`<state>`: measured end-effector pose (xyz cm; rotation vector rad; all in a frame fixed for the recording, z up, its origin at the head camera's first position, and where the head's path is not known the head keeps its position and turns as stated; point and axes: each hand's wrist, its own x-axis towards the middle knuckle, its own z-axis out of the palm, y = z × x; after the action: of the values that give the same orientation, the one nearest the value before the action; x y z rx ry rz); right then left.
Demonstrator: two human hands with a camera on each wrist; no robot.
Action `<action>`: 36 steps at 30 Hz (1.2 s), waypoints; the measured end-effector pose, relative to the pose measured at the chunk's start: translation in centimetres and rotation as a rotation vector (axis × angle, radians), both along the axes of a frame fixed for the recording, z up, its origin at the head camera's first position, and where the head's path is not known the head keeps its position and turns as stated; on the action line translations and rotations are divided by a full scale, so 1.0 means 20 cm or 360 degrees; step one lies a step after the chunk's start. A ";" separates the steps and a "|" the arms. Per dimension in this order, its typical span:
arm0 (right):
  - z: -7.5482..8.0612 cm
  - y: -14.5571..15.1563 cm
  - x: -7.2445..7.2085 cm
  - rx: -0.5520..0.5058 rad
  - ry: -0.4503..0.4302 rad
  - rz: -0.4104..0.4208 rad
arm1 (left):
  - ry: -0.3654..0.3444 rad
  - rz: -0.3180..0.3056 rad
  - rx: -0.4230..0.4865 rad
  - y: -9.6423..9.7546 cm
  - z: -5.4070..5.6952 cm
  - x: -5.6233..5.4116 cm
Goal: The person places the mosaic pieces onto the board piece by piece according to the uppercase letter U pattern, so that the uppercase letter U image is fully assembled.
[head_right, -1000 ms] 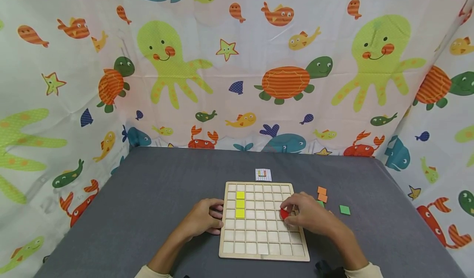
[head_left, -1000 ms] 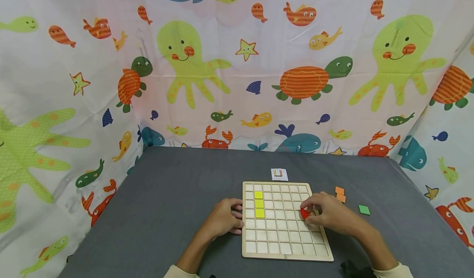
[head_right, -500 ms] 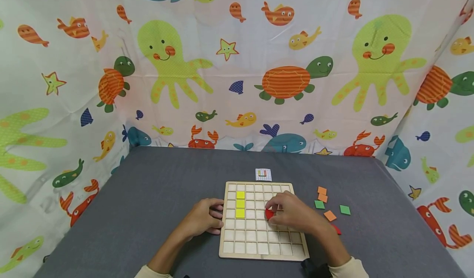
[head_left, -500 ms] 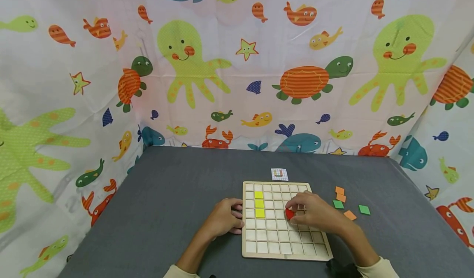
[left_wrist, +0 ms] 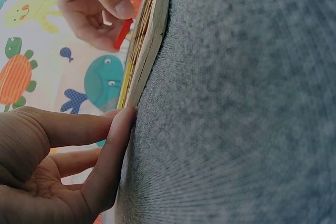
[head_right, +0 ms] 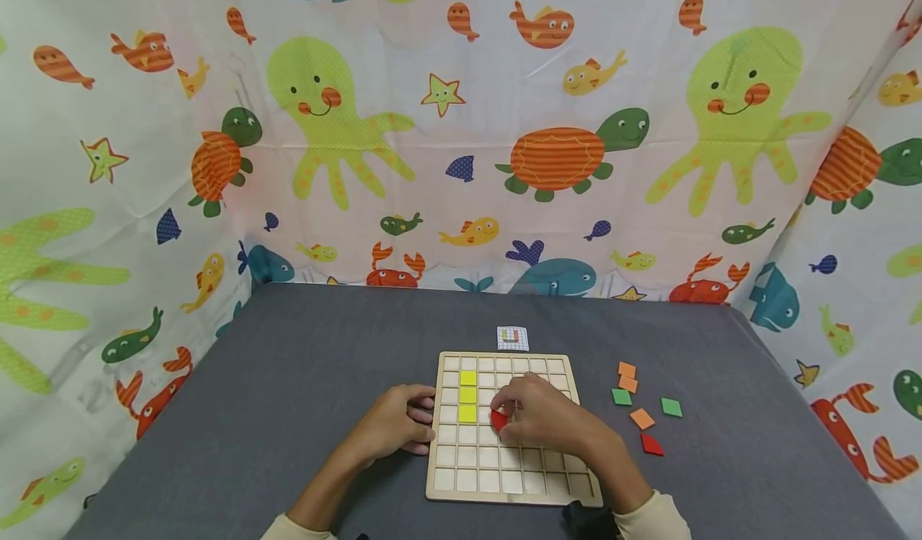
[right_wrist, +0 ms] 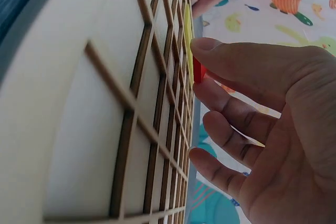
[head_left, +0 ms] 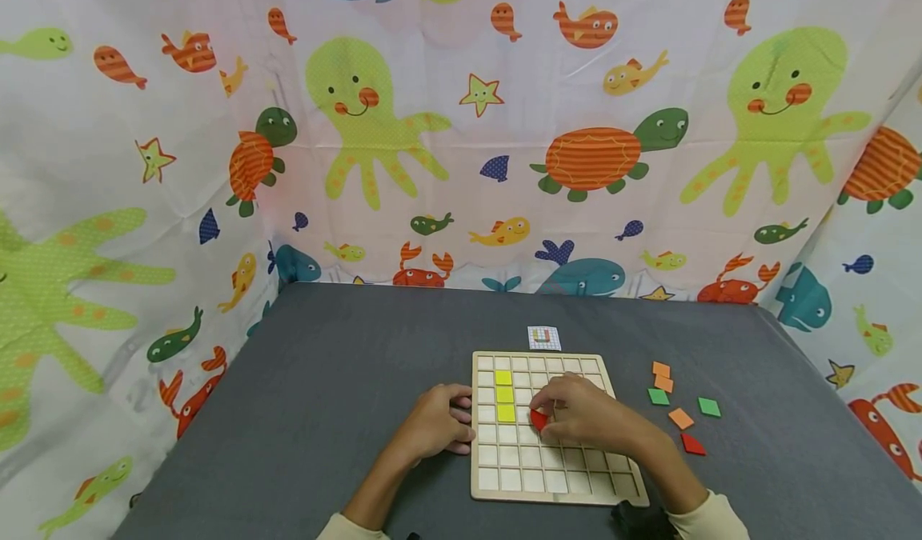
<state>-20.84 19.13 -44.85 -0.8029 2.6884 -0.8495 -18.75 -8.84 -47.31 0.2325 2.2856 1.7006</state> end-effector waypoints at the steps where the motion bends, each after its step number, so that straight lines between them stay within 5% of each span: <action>1: 0.00 -0.01 0.00 0.0001 0.0011 0.0009 | 0.0000 0.0000 -0.0001 0.00 0.00 0.00; 21: 0.00 -0.16 0.01 0.0006 0.0058 0.0185 | -0.0030 0.0006 0.0009 0.00 0.01 0.00; 36: 0.00 -0.19 0.02 0.0034 0.0070 0.0197 | -0.0049 0.0013 0.0011 0.01 0.01 0.00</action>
<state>-20.43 15.26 -44.90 -0.9822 2.6480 -0.7823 -18.82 -8.72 -47.12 0.1975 2.2621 1.7043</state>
